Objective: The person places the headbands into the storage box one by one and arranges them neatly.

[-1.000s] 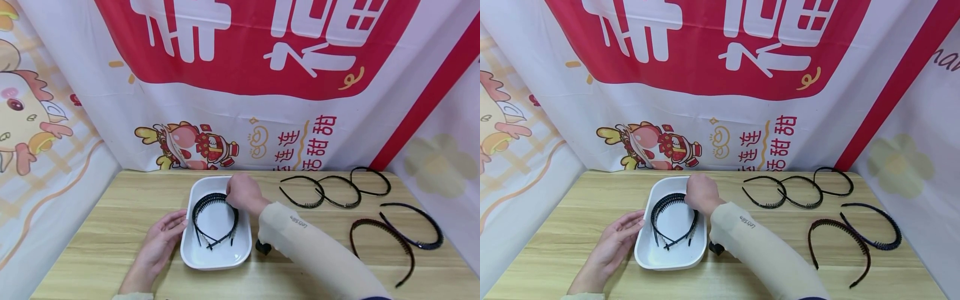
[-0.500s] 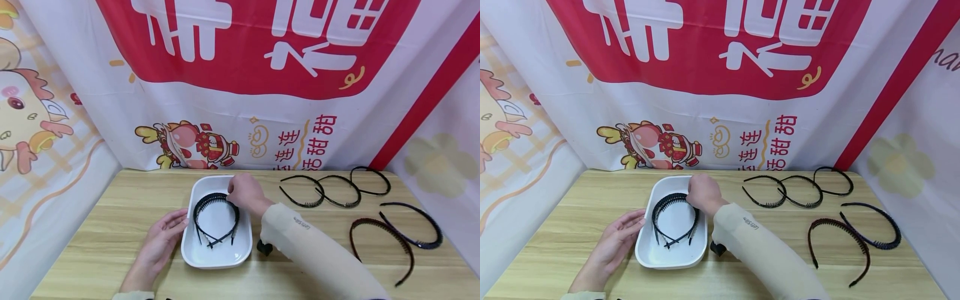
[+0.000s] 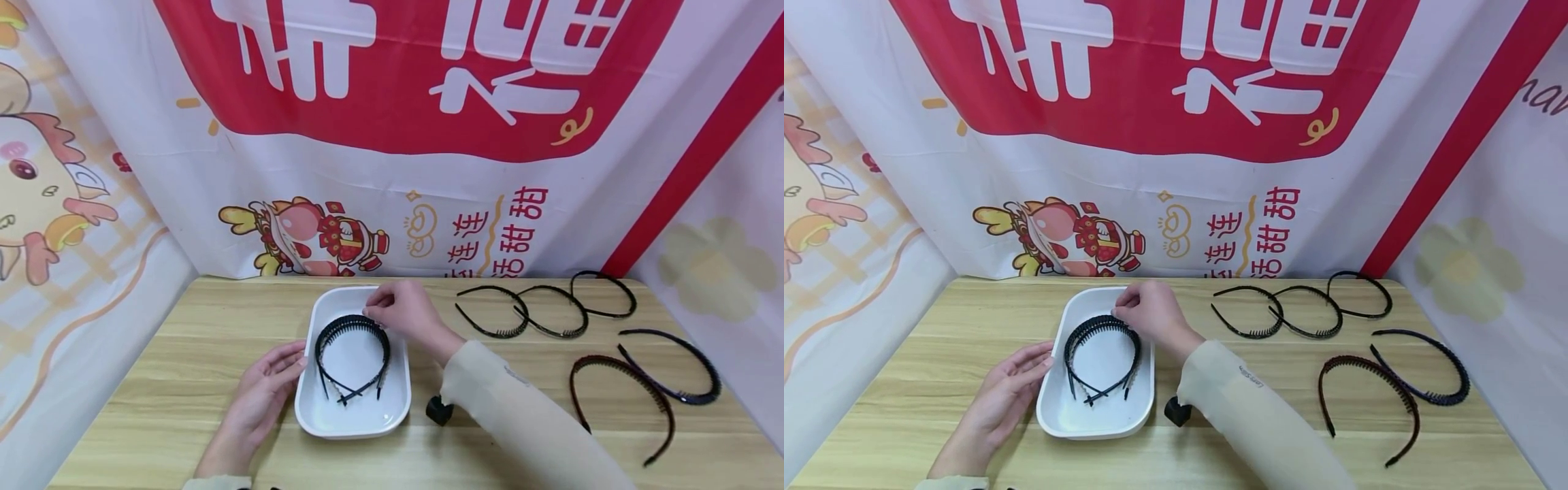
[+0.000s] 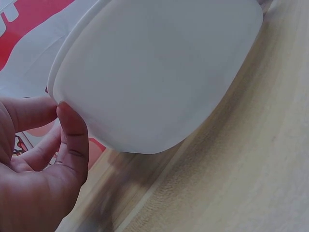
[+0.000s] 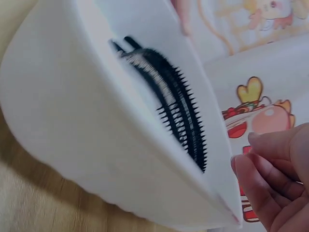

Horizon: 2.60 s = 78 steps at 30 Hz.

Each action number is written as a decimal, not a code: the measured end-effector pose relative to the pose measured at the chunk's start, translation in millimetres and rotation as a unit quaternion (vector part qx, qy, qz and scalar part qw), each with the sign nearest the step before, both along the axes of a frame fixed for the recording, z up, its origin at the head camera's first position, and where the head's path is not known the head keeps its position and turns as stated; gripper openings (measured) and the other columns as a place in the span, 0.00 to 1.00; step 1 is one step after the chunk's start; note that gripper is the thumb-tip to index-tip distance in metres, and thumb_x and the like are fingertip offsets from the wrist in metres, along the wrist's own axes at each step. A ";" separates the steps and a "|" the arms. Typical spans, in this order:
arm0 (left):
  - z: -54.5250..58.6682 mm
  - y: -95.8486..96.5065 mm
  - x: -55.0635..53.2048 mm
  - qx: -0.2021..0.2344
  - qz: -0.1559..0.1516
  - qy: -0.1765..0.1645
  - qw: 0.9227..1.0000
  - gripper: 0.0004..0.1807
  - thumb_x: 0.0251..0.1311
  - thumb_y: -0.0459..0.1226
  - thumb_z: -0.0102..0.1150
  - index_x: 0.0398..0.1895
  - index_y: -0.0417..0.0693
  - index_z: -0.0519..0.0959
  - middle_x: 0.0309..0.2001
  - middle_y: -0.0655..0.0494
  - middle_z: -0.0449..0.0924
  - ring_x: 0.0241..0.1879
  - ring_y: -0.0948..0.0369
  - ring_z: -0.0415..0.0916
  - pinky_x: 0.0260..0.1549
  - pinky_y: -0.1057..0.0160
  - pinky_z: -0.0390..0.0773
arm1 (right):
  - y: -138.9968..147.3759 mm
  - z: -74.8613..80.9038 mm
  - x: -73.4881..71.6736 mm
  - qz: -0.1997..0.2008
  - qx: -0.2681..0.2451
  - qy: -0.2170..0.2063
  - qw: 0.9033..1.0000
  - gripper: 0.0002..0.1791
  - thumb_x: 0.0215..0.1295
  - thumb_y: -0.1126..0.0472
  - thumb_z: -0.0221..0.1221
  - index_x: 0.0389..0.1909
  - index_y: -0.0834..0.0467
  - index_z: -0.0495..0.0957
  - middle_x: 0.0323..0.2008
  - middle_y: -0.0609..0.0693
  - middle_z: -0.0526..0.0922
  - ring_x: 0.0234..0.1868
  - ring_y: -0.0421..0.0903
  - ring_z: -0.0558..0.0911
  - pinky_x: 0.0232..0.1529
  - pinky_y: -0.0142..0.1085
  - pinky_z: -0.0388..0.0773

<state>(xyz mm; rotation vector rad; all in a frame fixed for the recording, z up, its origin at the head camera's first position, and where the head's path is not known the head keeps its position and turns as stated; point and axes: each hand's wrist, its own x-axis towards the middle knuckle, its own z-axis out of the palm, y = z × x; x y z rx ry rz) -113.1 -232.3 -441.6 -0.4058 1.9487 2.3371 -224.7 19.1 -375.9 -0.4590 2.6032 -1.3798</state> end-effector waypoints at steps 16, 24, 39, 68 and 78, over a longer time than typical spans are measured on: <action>-0.8 -3.2 -1.4 -0.013 -0.009 -0.020 1.000 0.20 0.73 0.31 0.63 0.66 0.46 0.77 0.46 0.66 0.85 0.51 0.67 0.81 0.54 0.69 0.83 | 44.2 -0.6 28.9 -0.034 -0.136 -0.060 0.988 0.06 0.67 0.63 0.73 0.43 0.57 0.90 0.39 0.60 0.91 0.34 0.48 0.89 0.44 0.51 0.92; -2.0 -2.0 -1.9 -0.013 -0.012 -0.019 1.000 0.23 0.72 0.31 0.65 0.68 0.42 0.76 0.48 0.64 0.86 0.52 0.65 0.82 0.55 0.68 0.84 | 76.8 -14.6 41.2 -0.069 -0.148 -0.064 0.985 0.10 0.66 0.60 0.74 0.45 0.59 0.88 0.37 0.55 0.91 0.36 0.48 0.89 0.42 0.41 0.91; -0.8 -0.6 -0.4 -0.012 0.000 0.001 1.000 0.17 0.72 0.28 0.62 0.62 0.44 0.79 0.44 0.63 0.86 0.48 0.66 0.82 0.51 0.68 0.85 | 142.8 -28.4 55.6 -0.117 -0.109 -0.060 0.985 0.16 0.68 0.54 0.73 0.50 0.58 0.88 0.41 0.58 0.91 0.39 0.50 0.89 0.42 0.41 0.90; -3.0 0.2 -0.7 -0.011 0.004 0.010 1.000 0.16 0.71 0.28 0.63 0.59 0.46 0.80 0.45 0.63 0.86 0.48 0.65 0.83 0.50 0.68 0.85 | 326.3 -55.9 94.1 -0.308 0.036 -0.070 0.948 0.26 0.71 0.36 0.68 0.55 0.52 0.88 0.33 0.30 0.90 0.33 0.35 0.87 0.34 0.31 0.85; -3.6 -0.4 0.0 -0.018 0.003 0.008 1.000 0.16 0.71 0.28 0.63 0.58 0.49 0.80 0.46 0.65 0.86 0.49 0.66 0.82 0.52 0.69 0.84 | 378.2 -66.0 93.4 -0.377 0.023 -0.080 0.922 0.15 0.74 0.44 0.67 0.48 0.49 0.89 0.28 0.21 0.83 0.30 0.33 0.85 0.31 0.33 0.86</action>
